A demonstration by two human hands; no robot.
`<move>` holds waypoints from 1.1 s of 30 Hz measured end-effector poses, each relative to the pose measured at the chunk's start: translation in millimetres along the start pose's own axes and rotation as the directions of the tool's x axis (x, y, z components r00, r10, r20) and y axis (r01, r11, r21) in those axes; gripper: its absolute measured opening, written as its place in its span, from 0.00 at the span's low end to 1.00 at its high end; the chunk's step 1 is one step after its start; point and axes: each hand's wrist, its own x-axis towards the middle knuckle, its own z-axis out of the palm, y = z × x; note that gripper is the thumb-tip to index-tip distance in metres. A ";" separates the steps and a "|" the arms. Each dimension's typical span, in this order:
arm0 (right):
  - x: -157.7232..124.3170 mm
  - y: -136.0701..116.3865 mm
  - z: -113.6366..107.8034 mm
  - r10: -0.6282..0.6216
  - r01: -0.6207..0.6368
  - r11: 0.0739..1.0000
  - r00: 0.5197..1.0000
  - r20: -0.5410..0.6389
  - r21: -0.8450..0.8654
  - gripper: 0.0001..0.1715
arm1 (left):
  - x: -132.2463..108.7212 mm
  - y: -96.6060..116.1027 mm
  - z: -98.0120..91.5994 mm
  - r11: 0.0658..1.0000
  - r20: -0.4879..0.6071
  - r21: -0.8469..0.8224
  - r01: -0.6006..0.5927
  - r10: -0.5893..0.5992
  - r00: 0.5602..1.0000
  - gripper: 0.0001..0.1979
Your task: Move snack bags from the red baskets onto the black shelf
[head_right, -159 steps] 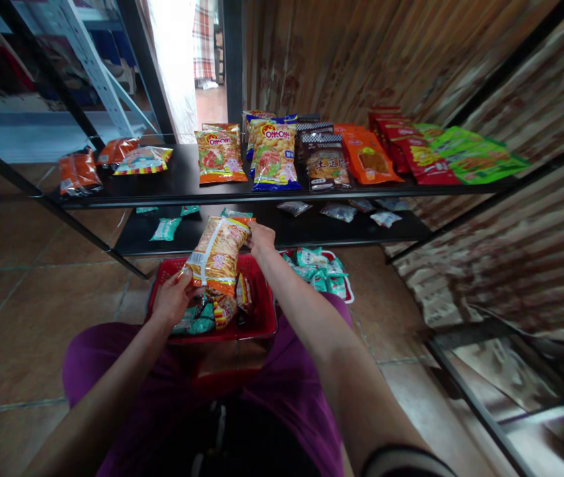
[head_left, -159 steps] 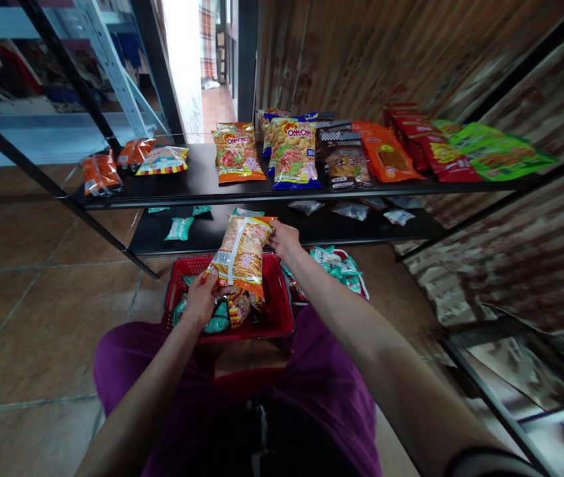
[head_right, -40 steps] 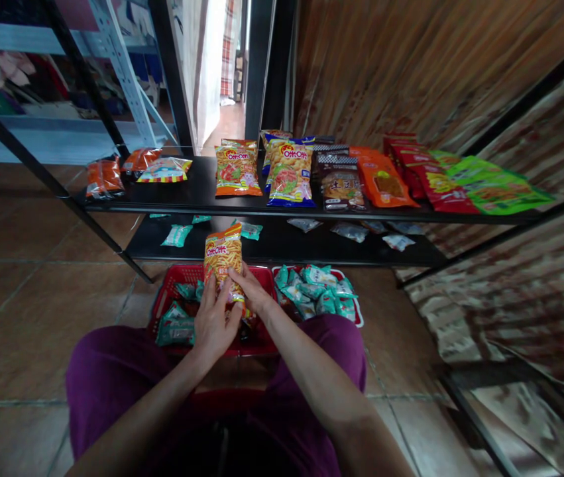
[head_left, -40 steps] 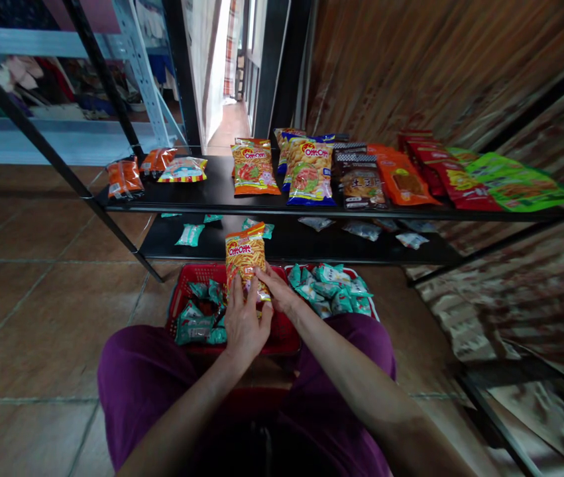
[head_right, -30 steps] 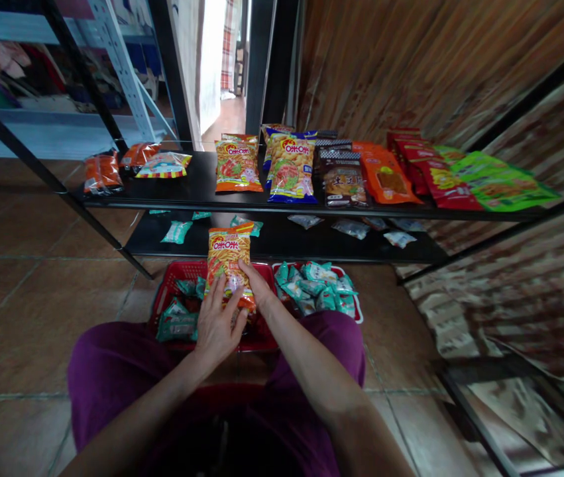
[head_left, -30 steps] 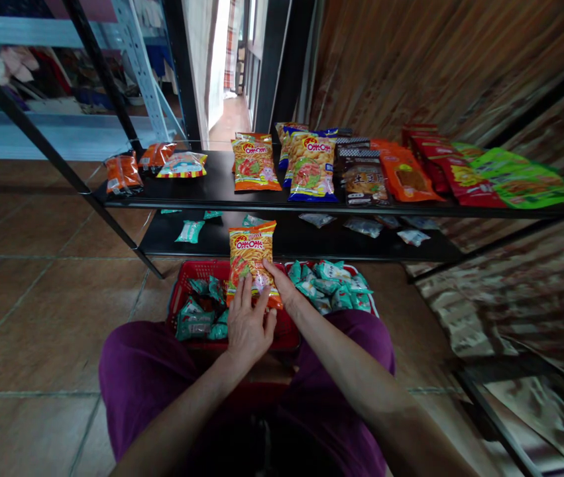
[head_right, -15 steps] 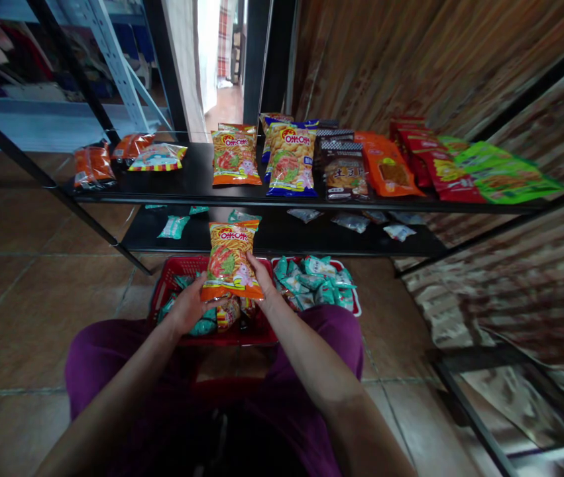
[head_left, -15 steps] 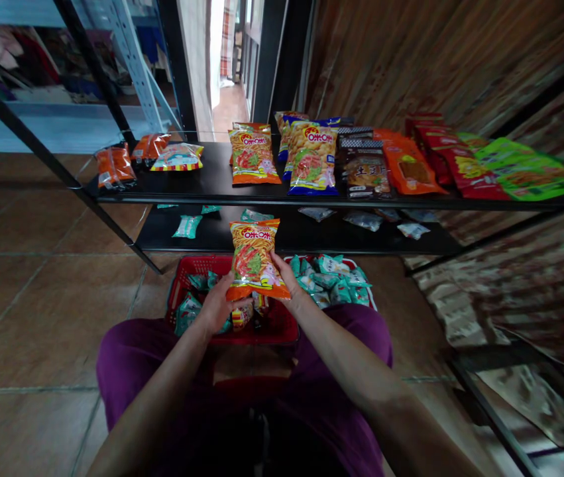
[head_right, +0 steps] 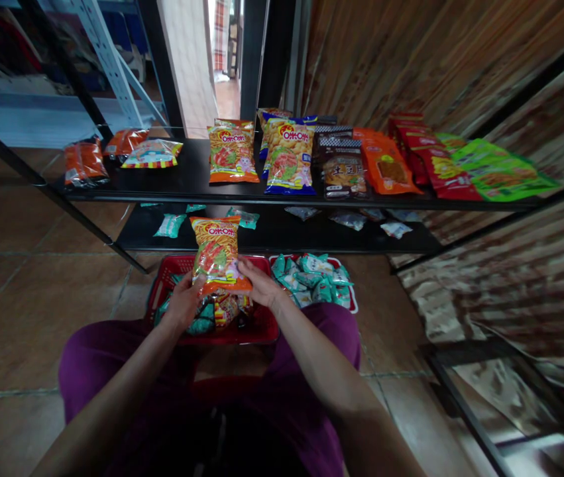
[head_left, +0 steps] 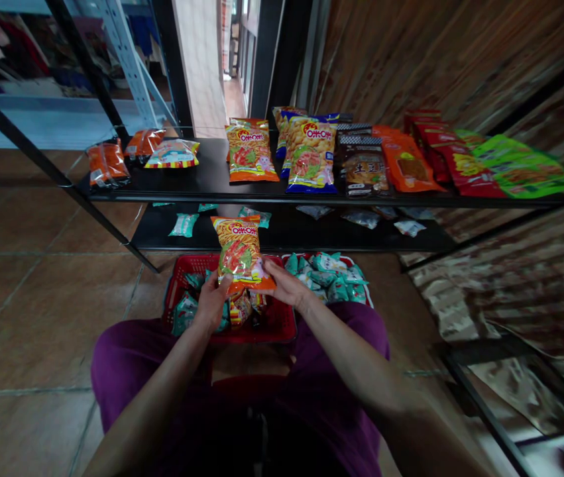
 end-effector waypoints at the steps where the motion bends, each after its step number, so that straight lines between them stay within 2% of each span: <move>1: -1.5 1.7 -1.0 -0.020 0.020 1.000 1.000 0.001 -0.013 0.30 | 0.5 0.1 -0.5 1.000 0.004 0.021 -0.014 0.014 1.000 0.23; 5: -0.7 5.6 -2.6 -0.096 0.095 0.995 0.994 -0.047 -0.016 0.36 | 0.1 2.3 -3.1 0.994 0.125 0.095 -0.054 0.042 0.991 0.25; 8: 1.0 4.9 -3.6 -0.121 0.121 0.993 0.990 -0.075 -0.012 0.31 | -2.0 5.9 -4.9 0.988 0.226 0.133 -0.074 0.042 0.973 0.28; 11: -0.1 3.8 -4.6 -0.126 0.127 0.992 0.988 -0.086 0.002 0.26 | -4.2 9.4 -5.6 0.988 0.275 0.137 -0.074 0.034 0.961 0.32; 14: -2.3 3.5 -3.8 -0.126 0.129 0.991 0.987 -0.103 0.028 0.27 | -5.9 12.4 -4.9 0.986 0.269 0.157 -0.059 0.015 0.963 0.35; 19: -6.3 2.3 -1.0 -0.136 0.142 0.989 0.982 -0.129 0.044 0.34 | -9.8 19.3 -4.7 0.988 0.292 0.138 -0.064 0.021 0.956 0.38; 24: -13.5 1.9 -3.2 -0.163 0.163 0.987 0.982 -0.096 0.000 0.42 | -14.8 26.5 -3.5 0.997 0.282 0.070 0.046 -0.064 0.957 0.38; 27: -16.8 2.0 -5.4 -0.173 0.170 0.984 0.982 -0.075 -0.048 0.44 | -14.4 25.2 0.2 0.997 0.227 0.071 -0.007 -0.010 0.974 0.37; 30: -20.5 -0.6 -3.5 -0.185 0.180 0.980 0.981 -0.053 -0.088 0.42 | -13.2 23.5 3.7 0.990 0.227 0.120 -0.080 0.051 0.973 0.34; 33: -25.0 -7.7 3.4 -0.212 0.211 0.972 0.977 0.004 -0.106 0.41 | -11.6 26.1 5.8 0.980 0.188 0.174 -0.100 0.067 0.980 0.33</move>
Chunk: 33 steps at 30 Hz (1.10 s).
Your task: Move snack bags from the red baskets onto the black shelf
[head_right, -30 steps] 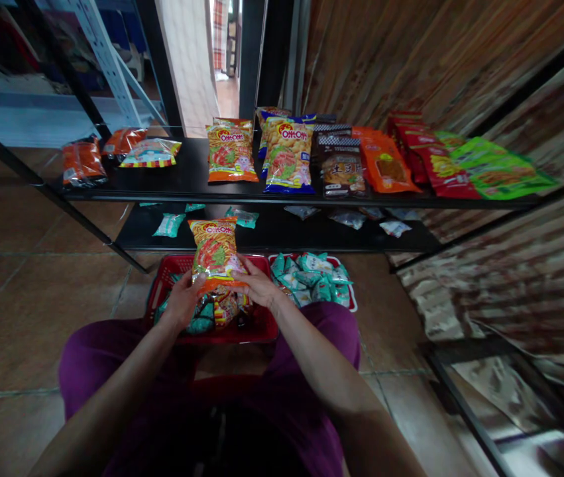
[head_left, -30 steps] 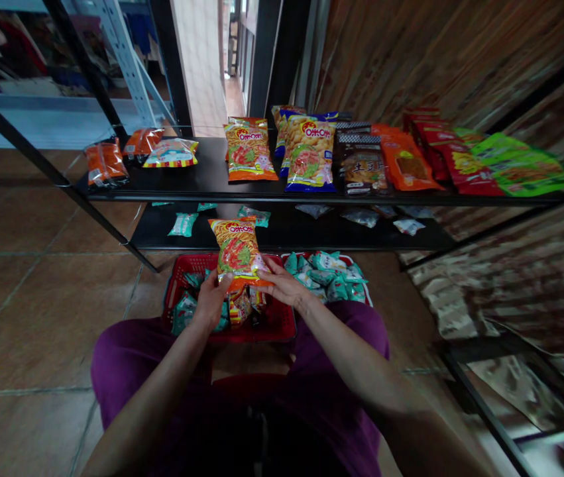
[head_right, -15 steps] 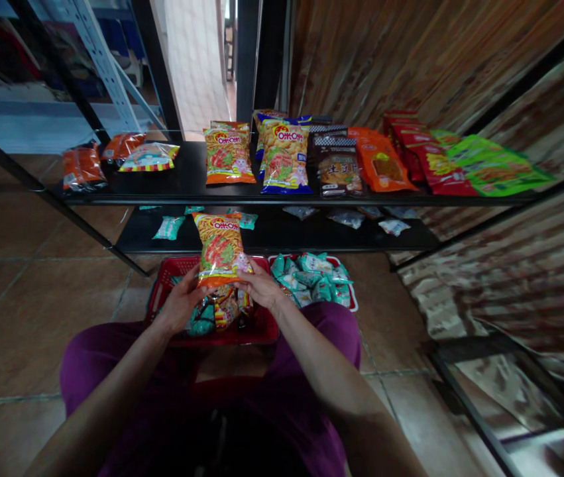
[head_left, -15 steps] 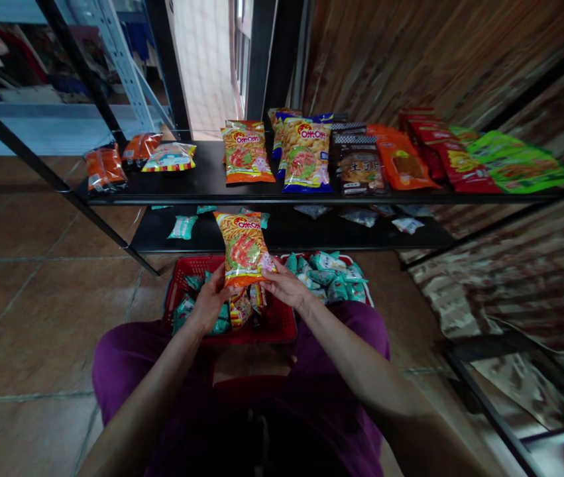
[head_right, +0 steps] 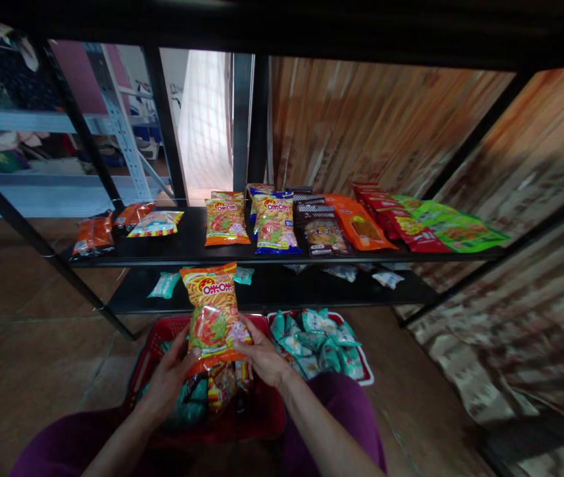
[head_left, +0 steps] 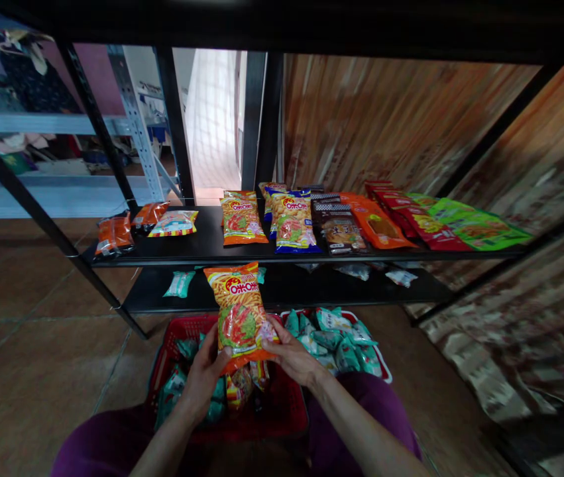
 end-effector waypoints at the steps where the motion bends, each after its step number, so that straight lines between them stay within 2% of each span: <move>1: -0.6 -3.9 2.7 -0.013 0.014 1.000 1.000 0.023 -0.009 0.41 | 1.2 1.8 0.1 1.000 -0.016 0.013 0.004 -0.003 1.000 0.33; 7: 2.8 -32.8 21.8 -0.095 0.108 0.987 0.989 0.117 -0.119 0.35 | 13.8 16.8 1.1 1.000 -0.044 0.015 -0.012 0.013 0.999 0.33; 12: 23.3 -54.6 31.3 -0.200 0.214 0.952 0.976 0.085 -0.221 0.32 | 36.9 35.9 5.1 0.996 0.010 0.027 -0.081 0.081 0.997 0.34; 16: 50.5 -74.8 33.8 -0.288 0.288 0.926 0.957 0.036 -0.244 0.32 | 71.7 55.7 10.4 0.981 0.068 0.062 -0.183 0.179 0.981 0.32; 19: 72.3 -95.1 36.5 -0.379 0.358 0.887 0.925 -0.016 -0.293 0.32 | 101.7 74.8 19.0 0.965 0.123 0.067 -0.255 0.245 0.962 0.32; 24: 109.1 -127.5 38.5 -0.511 0.455 0.805 0.858 -0.055 -0.381 0.31 | 150.2 102.2 35.6 0.960 0.127 0.016 -0.280 0.276 0.953 0.35; 29: 144.2 -143.5 29.7 -0.588 0.488 0.726 0.806 -0.070 -0.484 0.32 | 196.1 107.7 41.7 0.938 0.069 0.105 -0.329 0.323 0.944 0.32; 33: 163.3 -144.6 19.4 -0.634 0.409 0.606 0.766 -0.104 -0.682 0.32 | 220.2 100.6 42.6 0.918 0.059 0.196 -0.345 0.340 0.939 0.29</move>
